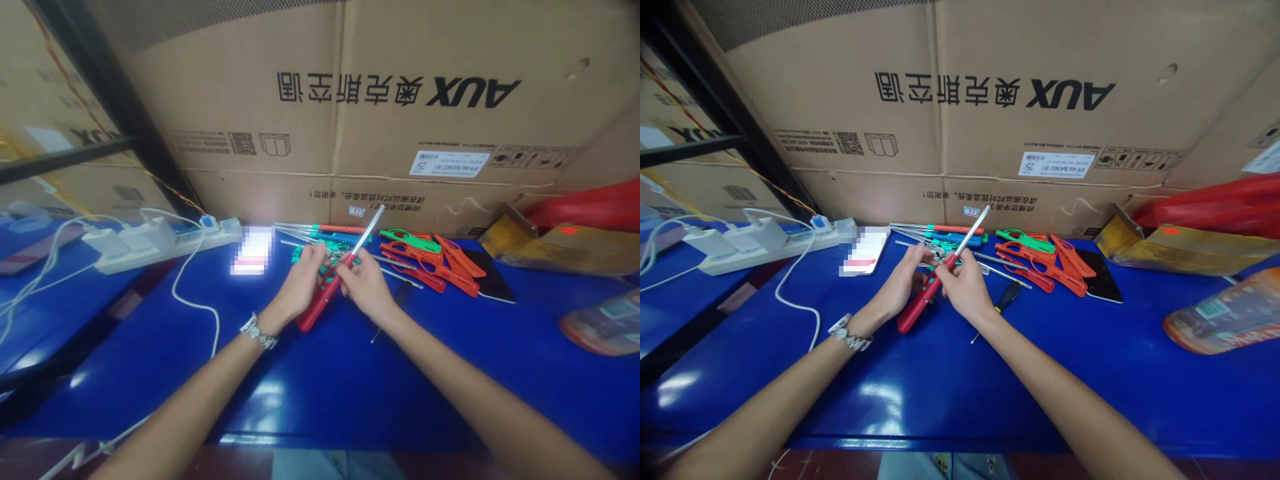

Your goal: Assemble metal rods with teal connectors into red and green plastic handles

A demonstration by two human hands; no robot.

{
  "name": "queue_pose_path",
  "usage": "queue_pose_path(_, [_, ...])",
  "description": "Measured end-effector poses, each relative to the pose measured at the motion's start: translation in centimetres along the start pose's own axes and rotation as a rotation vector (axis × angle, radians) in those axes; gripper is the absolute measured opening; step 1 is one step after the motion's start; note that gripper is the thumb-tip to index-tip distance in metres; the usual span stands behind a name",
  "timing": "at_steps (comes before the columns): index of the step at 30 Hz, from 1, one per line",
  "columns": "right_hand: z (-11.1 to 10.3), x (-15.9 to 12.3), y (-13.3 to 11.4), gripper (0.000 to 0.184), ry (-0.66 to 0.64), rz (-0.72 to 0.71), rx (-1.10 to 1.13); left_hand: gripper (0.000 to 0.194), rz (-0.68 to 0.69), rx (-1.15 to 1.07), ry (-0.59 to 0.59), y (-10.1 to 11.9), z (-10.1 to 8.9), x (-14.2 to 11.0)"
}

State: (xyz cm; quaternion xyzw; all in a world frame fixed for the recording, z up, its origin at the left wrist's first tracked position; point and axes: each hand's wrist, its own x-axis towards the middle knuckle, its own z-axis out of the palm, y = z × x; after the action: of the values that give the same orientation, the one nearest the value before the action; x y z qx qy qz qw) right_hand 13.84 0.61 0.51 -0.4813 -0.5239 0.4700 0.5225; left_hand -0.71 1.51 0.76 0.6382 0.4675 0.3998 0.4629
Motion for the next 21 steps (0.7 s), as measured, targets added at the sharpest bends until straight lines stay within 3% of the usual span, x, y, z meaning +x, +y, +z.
queue_pose_path(2, [-0.7, 0.3, 0.0, 0.026, 0.103, -0.001, 0.002, 0.054, 0.153, 0.274, -0.104, 0.2, -0.7, -0.6])
queue_pose_path(5, [-1.2, 0.6, 0.2, 0.027, 0.173, 0.001, 0.029, 0.072, 0.184, 0.678, -0.163, 0.3, -0.4, -1.6])
queue_pose_path(7, [-1.1, 0.6, 0.3, 0.028, 0.183, 0.0, 0.052, 0.054, 0.151, 0.837, -0.155, 0.3, 0.4, -1.9])
queue_pose_path(10, [-0.7, 0.3, 0.3, 0.029, 0.16, 0.006, 0.078, 0.041, 0.12, 0.888, -0.154, 0.3, 1.3, -2.0])
queue_pose_path(17, [-0.7, 0.0, 0.6, 0.032, 0.067, 0.011, 0.1, 0.044, 0.174, 0.891, -0.22, 0.3, 0.6, -1.8])
queue_pose_path(21, [0.0, -0.2, 1.7, 0.034, 0.042, 0.019, 0.112, 0.036, 0.196, 0.981, -0.141, 0.5, 0.9, -1.8])
